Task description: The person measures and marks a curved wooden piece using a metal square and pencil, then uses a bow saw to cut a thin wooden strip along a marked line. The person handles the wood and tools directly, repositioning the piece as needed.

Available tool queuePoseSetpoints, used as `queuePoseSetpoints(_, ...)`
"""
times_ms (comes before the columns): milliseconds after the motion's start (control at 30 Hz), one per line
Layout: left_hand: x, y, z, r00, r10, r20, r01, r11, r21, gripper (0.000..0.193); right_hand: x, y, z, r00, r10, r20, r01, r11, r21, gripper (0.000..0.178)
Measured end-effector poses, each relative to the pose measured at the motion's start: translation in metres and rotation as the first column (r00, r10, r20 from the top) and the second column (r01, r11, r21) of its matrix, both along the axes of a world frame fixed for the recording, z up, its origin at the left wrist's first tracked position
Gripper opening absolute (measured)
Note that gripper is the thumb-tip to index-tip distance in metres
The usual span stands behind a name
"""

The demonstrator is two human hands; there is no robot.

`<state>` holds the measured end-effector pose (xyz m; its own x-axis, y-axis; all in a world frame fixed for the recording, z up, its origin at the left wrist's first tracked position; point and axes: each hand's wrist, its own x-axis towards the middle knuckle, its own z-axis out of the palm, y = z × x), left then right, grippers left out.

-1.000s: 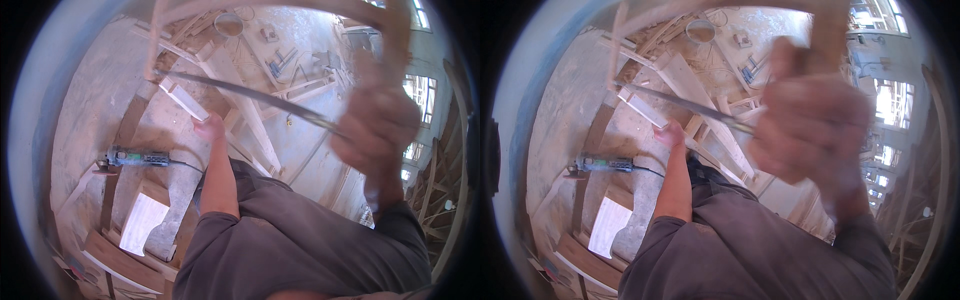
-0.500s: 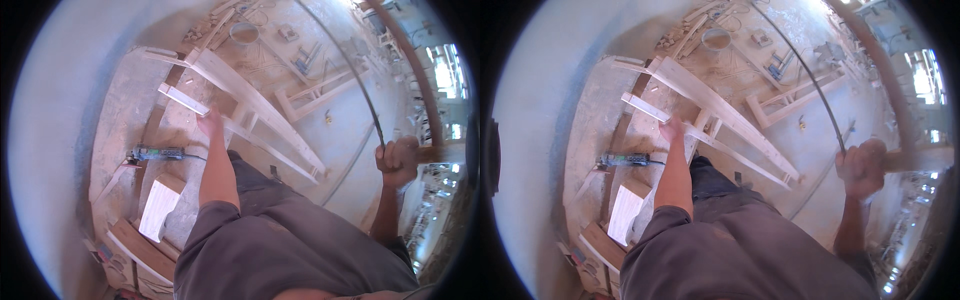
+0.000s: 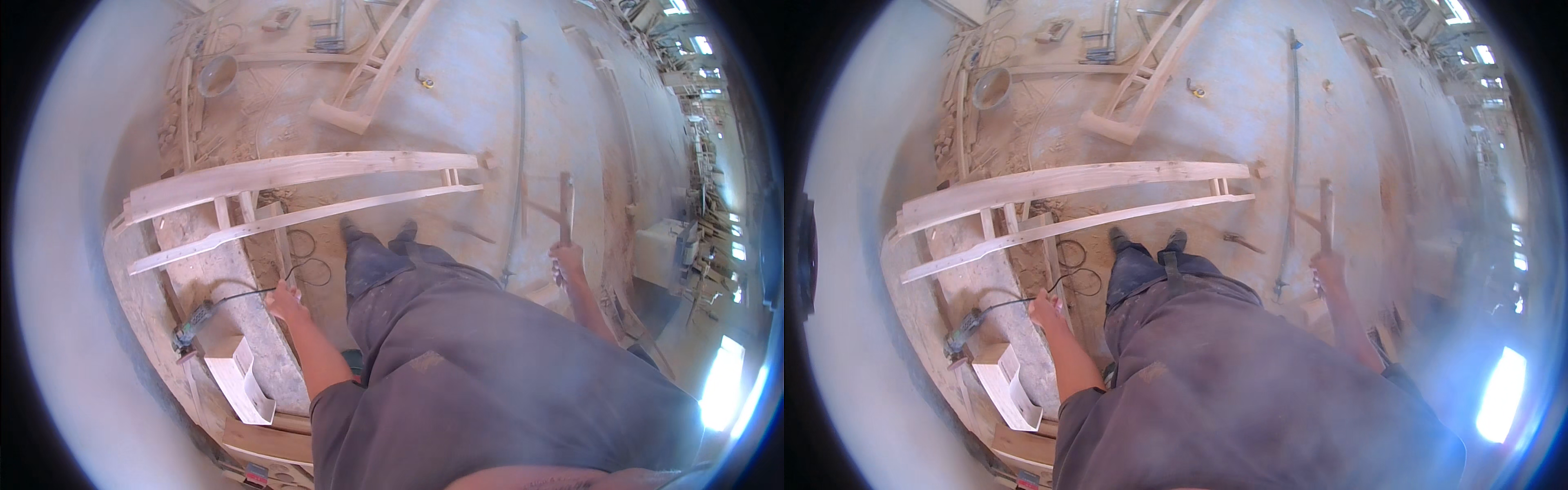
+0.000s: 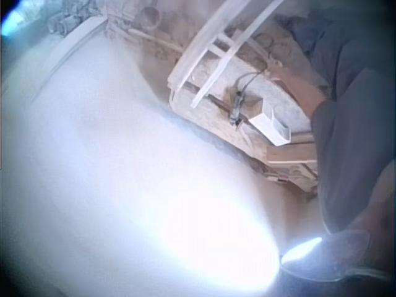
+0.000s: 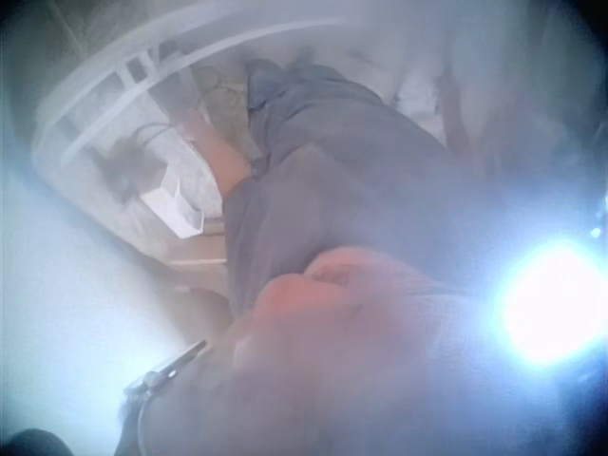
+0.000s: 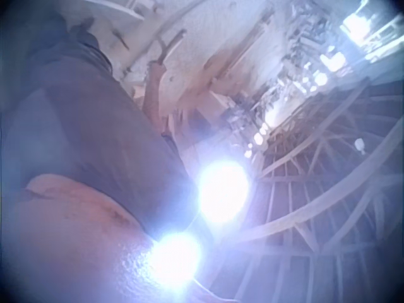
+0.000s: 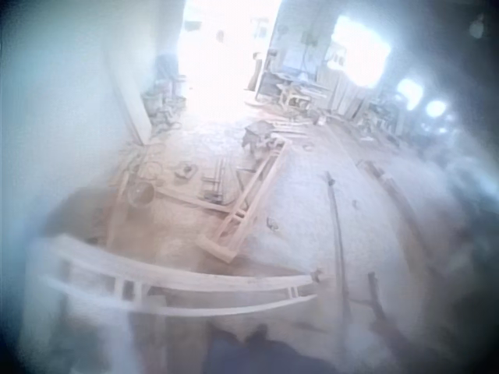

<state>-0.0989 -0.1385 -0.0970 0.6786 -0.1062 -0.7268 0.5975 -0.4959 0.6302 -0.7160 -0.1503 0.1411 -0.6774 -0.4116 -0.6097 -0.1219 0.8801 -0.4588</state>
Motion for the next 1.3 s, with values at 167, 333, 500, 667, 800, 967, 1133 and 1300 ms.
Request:
queuePoseSetpoints(167, 0.003, -0.01, -0.028, 0.998, -0.059, 0.009, 0.059, 0.996, -0.07, 0.048, -0.046, 0.096, -0.012, 0.96, -0.249, 0.132, 0.252, 0.968, -0.007, 0.01)
queuePoseSetpoints(333, 0.04, -0.105, -0.043, 0.982, -0.154, 0.113, 0.183, 0.925, -0.333, 0.043, -0.087, 0.153, -0.043, 0.996, -0.086, -0.01, 0.084, 0.99, -0.117, 0.004)
queuePoseSetpoints(500, 0.066, -0.216, -0.034, 0.964, -0.112, 0.243, 0.187, 0.931, -0.312, 0.028, -0.05, 0.111, -0.05, 0.994, -0.078, 0.083, 0.081, 0.996, -0.029, 0.003)
queuePoseSetpoints(667, 0.031, -0.283, -0.023, 0.988, -0.019, 0.156, 0.066, 0.95, -0.304, 0.065, -0.027, 0.015, -0.055, 0.977, -0.103, 0.188, 0.098, 0.994, 0.039, 0.004)
queuePoseSetpoints(800, 0.004, -0.289, -0.05, 0.98, 0.007, 0.197, 0.044, 0.966, -0.253, 0.088, -0.029, -0.072, -0.062, 0.972, 0.024, 0.233, -0.037, 0.998, 0.049, 0.004)
queuePoseSetpoints(967, -0.074, -0.281, -0.09, 0.928, 0.204, 0.312, -0.117, 0.954, -0.277, 0.09, -0.049, -0.188, -0.085, 0.94, 0.19, 0.282, -0.222, 0.971, 0.087, 0.005)
queuePoseSetpoints(1133, -0.169, -0.301, -0.069, 0.975, 0.189, 0.116, -0.164, 0.966, -0.2, 0.081, -0.116, -0.321, -0.127, 0.881, 0.324, 0.345, -0.381, 0.918, 0.108, 0.007)
queuePoseSetpoints(1300, -0.278, -0.354, 0.008, 0.95, 0.313, 0.009, -0.31, 0.944, -0.11, 0.064, -0.219, -0.481, -0.112, 0.842, 0.446, 0.304, -0.501, 0.856, 0.132, 0.008)
